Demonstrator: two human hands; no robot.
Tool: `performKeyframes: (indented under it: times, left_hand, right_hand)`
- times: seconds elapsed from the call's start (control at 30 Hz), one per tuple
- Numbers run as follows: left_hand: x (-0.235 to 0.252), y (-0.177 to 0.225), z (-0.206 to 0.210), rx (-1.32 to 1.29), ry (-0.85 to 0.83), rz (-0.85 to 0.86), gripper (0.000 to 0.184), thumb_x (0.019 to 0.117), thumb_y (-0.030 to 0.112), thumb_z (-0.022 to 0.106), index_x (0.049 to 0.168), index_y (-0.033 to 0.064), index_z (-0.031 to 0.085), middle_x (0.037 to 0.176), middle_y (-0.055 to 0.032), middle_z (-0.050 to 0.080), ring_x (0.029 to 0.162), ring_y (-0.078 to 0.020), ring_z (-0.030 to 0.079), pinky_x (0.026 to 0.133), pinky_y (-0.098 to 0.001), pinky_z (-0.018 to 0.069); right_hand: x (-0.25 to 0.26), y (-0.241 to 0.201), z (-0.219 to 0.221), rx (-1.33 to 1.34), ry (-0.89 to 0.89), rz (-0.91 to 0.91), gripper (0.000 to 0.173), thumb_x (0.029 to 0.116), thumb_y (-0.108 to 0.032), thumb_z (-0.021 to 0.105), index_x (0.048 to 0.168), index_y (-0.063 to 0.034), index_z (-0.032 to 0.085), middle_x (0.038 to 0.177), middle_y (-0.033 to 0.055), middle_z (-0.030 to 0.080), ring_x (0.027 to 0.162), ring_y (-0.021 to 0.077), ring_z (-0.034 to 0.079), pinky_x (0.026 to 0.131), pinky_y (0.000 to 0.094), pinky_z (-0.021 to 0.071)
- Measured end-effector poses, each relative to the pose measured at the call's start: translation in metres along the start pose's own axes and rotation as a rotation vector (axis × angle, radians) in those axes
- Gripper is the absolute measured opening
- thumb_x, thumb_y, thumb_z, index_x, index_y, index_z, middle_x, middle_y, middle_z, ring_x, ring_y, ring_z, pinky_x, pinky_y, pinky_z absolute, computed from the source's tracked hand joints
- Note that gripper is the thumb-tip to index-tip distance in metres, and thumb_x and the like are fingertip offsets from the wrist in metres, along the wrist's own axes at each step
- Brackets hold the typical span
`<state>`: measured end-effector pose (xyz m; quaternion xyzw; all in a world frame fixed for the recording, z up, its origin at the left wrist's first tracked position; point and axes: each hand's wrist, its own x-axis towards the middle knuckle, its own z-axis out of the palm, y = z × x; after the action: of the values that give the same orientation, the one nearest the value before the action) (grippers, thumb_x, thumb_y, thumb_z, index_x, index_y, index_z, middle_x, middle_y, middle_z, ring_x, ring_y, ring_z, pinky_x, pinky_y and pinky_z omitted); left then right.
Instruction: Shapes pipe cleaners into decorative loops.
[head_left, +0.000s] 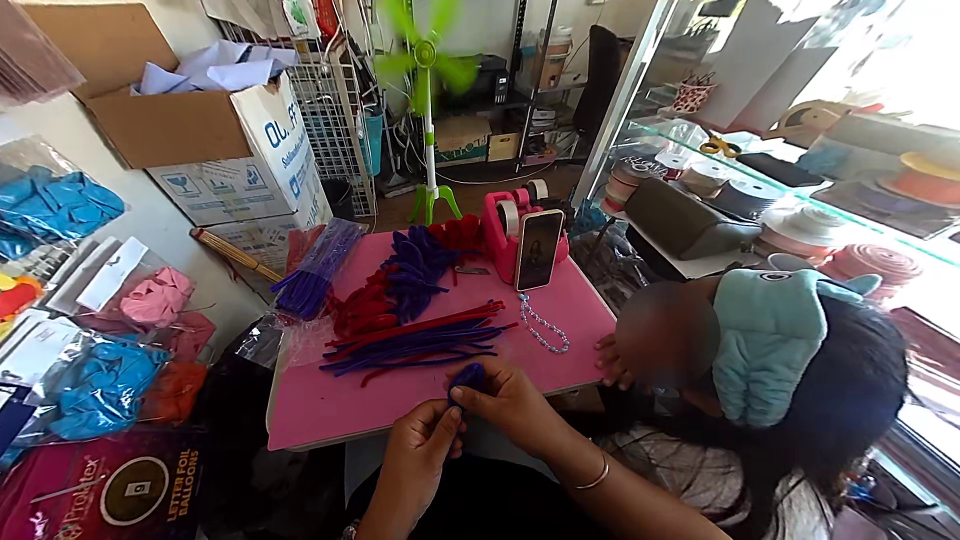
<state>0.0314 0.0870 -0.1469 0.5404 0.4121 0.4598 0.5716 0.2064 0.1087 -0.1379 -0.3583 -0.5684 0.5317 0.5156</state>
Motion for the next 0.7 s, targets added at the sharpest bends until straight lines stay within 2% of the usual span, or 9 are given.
performKeyframes:
  times: [0.17,0.33,0.43,0.53,0.7]
  left_hand:
    - [0.000,-0.005,0.005,0.174,0.083,0.130,0.017,0.0973,0.009,0.057,0.088,0.0043,0.070,0.072,0.0034,0.069,0.062,-0.0019,0.066,0.060,-0.0178,0.0575]
    - [0.001,-0.005,0.003,0.161,0.088,0.143,0.022,0.0963,0.009,0.055,0.079,0.0073,0.069,0.067,0.0050,0.067,0.059,-0.0012,0.065,0.058,-0.0179,0.0564]
    - [0.000,-0.008,0.002,0.185,0.104,0.179,0.021,0.0960,0.009,0.056,0.081,0.0065,0.070,0.068,0.0045,0.068,0.059,-0.0010,0.064,0.057,-0.0175,0.0560]
    - [0.001,-0.013,0.002,0.369,0.175,0.273,0.019,0.0945,0.016,0.059,0.083,0.0073,0.072,0.069,0.0053,0.067,0.059,0.0021,0.063,0.057,-0.0150,0.0540]
    - [0.002,-0.014,0.005,0.722,0.312,0.433,0.023,0.0911,0.024,0.059,0.077,0.0104,0.072,0.069,0.0044,0.064,0.060,0.0021,0.058,0.055,-0.0157,0.0489]
  right_hand:
    - [-0.004,0.005,0.008,-0.117,0.013,-0.076,0.011,0.0970,-0.011,0.068,0.099,-0.0018,0.073,0.093,0.0008,0.074,0.082,0.0019,0.069,0.076,0.0200,0.0579]
    - [-0.007,0.006,0.011,-0.336,0.065,-0.236,0.013,0.0950,-0.015,0.070,0.097,-0.0038,0.077,0.096,0.0020,0.076,0.096,0.0034,0.069,0.088,0.0210,0.0551]
    - [-0.005,0.004,0.011,-0.292,0.055,-0.177,0.014,0.0956,-0.015,0.069,0.097,-0.0032,0.076,0.094,0.0011,0.076,0.091,0.0006,0.069,0.084,0.0190,0.0558]
    - [-0.002,0.002,0.009,-0.174,0.046,-0.074,0.013,0.0975,-0.014,0.067,0.095,-0.0032,0.075,0.089,-0.0008,0.075,0.080,-0.0002,0.069,0.075,0.0186,0.0572]
    - [-0.002,0.008,0.014,-0.175,0.117,-0.095,0.014,0.0969,-0.013,0.067,0.092,-0.0032,0.076,0.085,-0.0010,0.075,0.078,0.0000,0.069,0.075,0.0189,0.0578]
